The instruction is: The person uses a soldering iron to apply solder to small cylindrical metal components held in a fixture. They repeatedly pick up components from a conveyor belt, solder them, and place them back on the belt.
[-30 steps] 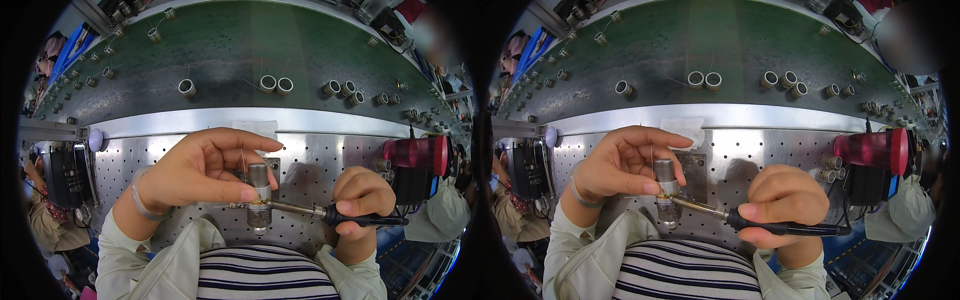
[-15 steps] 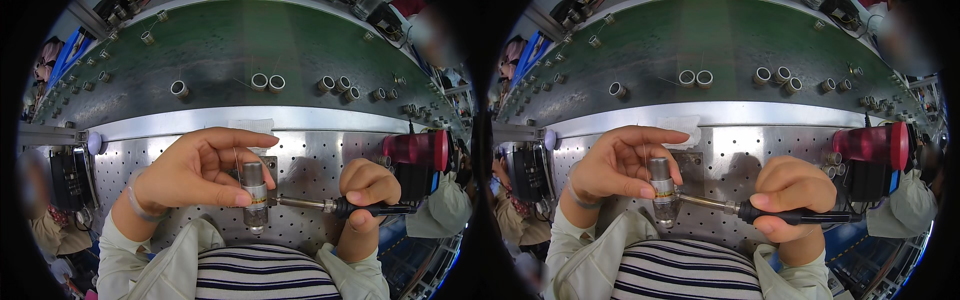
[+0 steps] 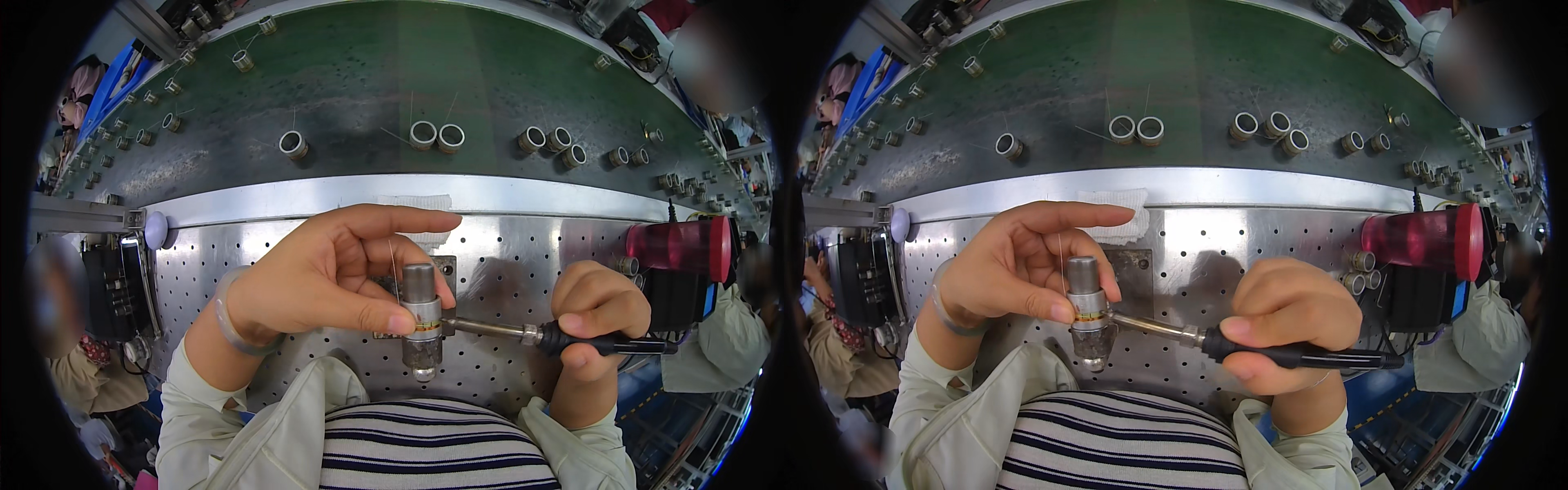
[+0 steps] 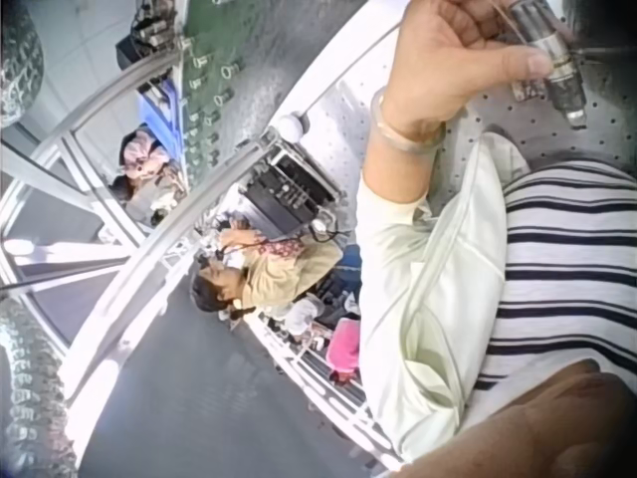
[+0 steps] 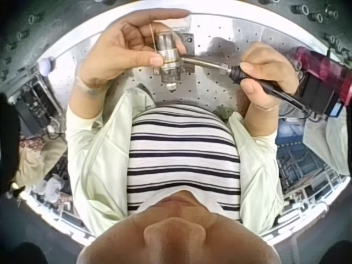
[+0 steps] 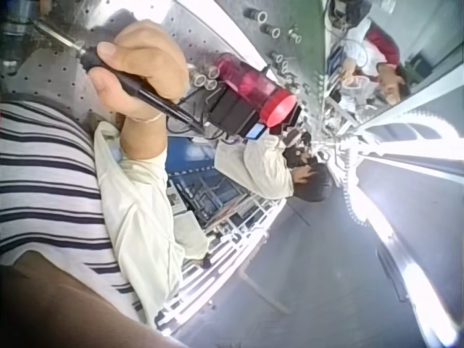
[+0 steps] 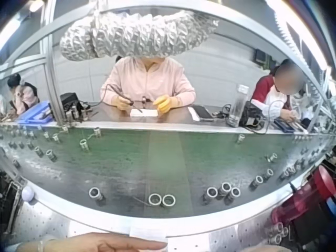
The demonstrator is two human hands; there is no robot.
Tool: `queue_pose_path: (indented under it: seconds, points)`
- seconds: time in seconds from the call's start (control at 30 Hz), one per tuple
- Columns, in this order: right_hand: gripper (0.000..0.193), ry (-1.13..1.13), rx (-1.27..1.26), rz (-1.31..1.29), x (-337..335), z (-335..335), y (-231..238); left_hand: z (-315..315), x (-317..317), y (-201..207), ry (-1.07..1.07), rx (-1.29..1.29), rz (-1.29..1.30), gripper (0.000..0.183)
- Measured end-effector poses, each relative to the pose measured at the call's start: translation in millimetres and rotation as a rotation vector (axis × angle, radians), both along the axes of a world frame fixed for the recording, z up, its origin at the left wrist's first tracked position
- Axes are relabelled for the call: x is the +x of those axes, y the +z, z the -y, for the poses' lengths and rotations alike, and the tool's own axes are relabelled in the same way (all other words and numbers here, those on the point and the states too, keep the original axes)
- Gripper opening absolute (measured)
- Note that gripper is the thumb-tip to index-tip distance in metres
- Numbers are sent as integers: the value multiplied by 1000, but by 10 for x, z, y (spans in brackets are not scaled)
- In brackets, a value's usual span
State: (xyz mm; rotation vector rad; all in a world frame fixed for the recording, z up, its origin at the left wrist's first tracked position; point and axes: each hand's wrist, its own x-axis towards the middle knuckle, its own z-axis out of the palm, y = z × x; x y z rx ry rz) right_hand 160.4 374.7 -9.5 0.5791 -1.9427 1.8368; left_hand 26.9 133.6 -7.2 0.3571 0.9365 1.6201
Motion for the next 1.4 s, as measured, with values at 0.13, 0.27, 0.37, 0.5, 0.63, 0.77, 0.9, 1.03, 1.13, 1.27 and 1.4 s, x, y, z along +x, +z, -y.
queue_pose_path:
  seconds: [0.13, 0.27, 0.37, 0.5, 0.63, 0.77, 0.9, 1.03, 1.13, 1.27, 1.4]
  points:
    - [22, -43, -103, -1, 32, 6, -59, 41, -35, -136, 1, 127, 63, 80]
    - [24, -62, -139, 16, 38, 37, -80, 44, -104, -106, -83, 32, 70, 79]
    - [26, -35, -124, 50, 21, 68, -50, 16, -58, -93, -34, -22, 9, 78]
    - [28, 8, -116, 71, 8, 66, -54, 3, -2, -104, 25, -65, -25, 77]
    - [27, -21, -107, 89, 25, 45, -41, -11, 19, -70, 44, -81, -44, 78]
    - [26, -16, -143, 107, 44, 26, -44, -15, 12, -65, 39, -86, -39, 77]
    - [26, -11, -130, 95, 27, 34, -37, -10, 10, -69, 41, -75, -29, 77]
    - [26, 2, -113, 90, 20, 29, -44, -10, 15, -75, 48, -68, -24, 77]
    - [26, 8, -93, 75, 17, 31, -50, -8, 14, -75, 48, -67, -20, 77]
    - [27, 44, -24, 51, 8, 4, -24, -7, 15, -61, 49, -67, -8, 78]
    - [28, 25, 29, 32, 0, 22, 15, -9, 9, -39, 44, -71, -2, 78]
